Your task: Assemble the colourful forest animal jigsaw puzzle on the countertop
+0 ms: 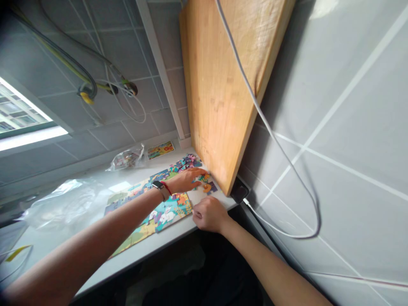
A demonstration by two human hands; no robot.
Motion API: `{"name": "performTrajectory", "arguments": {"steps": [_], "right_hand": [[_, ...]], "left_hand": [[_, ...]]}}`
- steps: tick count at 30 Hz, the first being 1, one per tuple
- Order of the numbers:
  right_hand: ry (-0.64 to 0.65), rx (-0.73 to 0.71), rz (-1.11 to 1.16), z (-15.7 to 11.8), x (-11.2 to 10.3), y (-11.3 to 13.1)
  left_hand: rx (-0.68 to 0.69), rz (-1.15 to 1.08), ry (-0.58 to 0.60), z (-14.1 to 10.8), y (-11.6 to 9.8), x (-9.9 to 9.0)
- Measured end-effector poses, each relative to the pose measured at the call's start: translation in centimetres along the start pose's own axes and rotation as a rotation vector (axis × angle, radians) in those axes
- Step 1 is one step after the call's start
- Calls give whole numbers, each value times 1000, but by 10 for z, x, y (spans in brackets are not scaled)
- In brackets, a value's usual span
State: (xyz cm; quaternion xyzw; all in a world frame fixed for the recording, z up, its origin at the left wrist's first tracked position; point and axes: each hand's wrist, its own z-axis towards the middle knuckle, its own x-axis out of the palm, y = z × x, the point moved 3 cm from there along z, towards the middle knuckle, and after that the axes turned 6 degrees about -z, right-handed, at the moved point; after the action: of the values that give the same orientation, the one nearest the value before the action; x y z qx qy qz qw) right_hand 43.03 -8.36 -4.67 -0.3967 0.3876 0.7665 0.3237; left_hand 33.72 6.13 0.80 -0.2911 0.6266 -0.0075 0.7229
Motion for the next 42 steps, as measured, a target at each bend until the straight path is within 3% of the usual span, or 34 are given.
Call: {"name": "performTrajectory", "arguments": {"steps": [8,13,15,17,19,21,23,25,27,29,32,36,42], "right_hand": [[-50,-21,-1,-1,0,0],[-114,28,0,1,-7,2],[-186,138,-32,3,-10,1],[-251,242,-80,5,-15,0],[-265,305,-140,7,-21,-2],[-239,359,-226,8,-28,-6],[-196,414,-326,6,-35,-12],[-114,428,-391,2,-38,-16],[-35,436,-451,-4,-35,-18],[6,431,-491,-10,-29,-18],[-55,430,-469,-19,-23,-18],[-138,415,-352,-22,-23,-26],[-130,475,-230,-14,-40,-47]], "left_hand": [[2,32,2,8,3,-6],[5,47,-15,1,-1,-42],[17,44,-45,-22,3,-69],[29,37,-114,-63,12,-98],[-47,62,-240,-119,29,-123],[-166,105,-384,-184,47,-136],[-316,122,-459,-247,62,-131],[-418,99,-476,-297,68,-111],[-462,56,-457,-331,69,-85],[-473,15,-445,-349,67,-62],[-480,-9,-491,-356,69,-48],[-415,-59,-501,-343,84,-55],[-297,-91,-554,-317,104,-54]]}}
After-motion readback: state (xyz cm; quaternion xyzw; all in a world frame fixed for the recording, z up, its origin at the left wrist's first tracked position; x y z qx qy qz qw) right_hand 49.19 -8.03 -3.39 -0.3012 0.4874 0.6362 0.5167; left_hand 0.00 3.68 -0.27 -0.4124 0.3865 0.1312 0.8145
